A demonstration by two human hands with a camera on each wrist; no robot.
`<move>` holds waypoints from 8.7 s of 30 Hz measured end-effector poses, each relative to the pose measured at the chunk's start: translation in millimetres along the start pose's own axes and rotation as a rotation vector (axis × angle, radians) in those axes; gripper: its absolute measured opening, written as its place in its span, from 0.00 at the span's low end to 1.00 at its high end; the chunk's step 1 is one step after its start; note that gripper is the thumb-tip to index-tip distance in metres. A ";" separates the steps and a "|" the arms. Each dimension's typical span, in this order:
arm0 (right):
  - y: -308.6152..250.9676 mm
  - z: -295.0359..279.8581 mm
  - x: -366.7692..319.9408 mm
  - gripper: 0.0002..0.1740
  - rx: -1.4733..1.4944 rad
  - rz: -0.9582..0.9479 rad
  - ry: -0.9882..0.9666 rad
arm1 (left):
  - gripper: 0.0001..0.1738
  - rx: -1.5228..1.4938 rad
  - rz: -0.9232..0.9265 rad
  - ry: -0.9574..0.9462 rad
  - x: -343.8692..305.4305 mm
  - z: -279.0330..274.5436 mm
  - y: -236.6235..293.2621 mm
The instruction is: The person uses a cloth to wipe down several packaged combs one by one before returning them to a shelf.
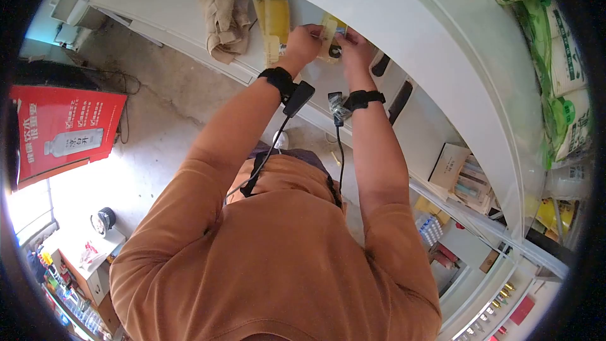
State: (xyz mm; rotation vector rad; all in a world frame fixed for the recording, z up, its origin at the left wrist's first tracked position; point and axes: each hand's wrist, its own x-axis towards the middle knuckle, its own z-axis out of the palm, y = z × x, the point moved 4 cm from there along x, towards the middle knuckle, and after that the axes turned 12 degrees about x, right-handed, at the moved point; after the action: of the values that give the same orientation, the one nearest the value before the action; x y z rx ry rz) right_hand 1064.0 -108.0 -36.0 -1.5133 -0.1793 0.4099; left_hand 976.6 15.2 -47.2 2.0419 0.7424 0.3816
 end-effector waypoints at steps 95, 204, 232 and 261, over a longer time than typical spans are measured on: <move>33.6 124.7 -54.6 0.24 -0.111 0.225 -0.320 | 0.22 -0.301 -0.414 -0.151 -21.2 -89.3 -66.4; -31.6 12.5 -214.6 0.23 0.734 0.394 -0.254 | 0.37 -1.062 -0.210 -0.736 -52.1 -53.2 37.5; 27.6 -8.9 -9.8 0.13 -0.027 -0.174 0.196 | 0.24 -0.144 0.208 -0.076 15.5 6.1 3.4; -15.1 -18.1 -48.5 0.19 0.343 0.022 0.255 | 0.29 -0.461 0.019 -0.197 12.5 5.3 -7.1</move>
State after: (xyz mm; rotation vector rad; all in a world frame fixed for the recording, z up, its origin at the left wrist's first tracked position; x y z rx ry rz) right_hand 1028.3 -142.8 -15.5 -1.2156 0.1047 0.2463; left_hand 986.5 22.7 -56.3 1.6230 0.4628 0.3214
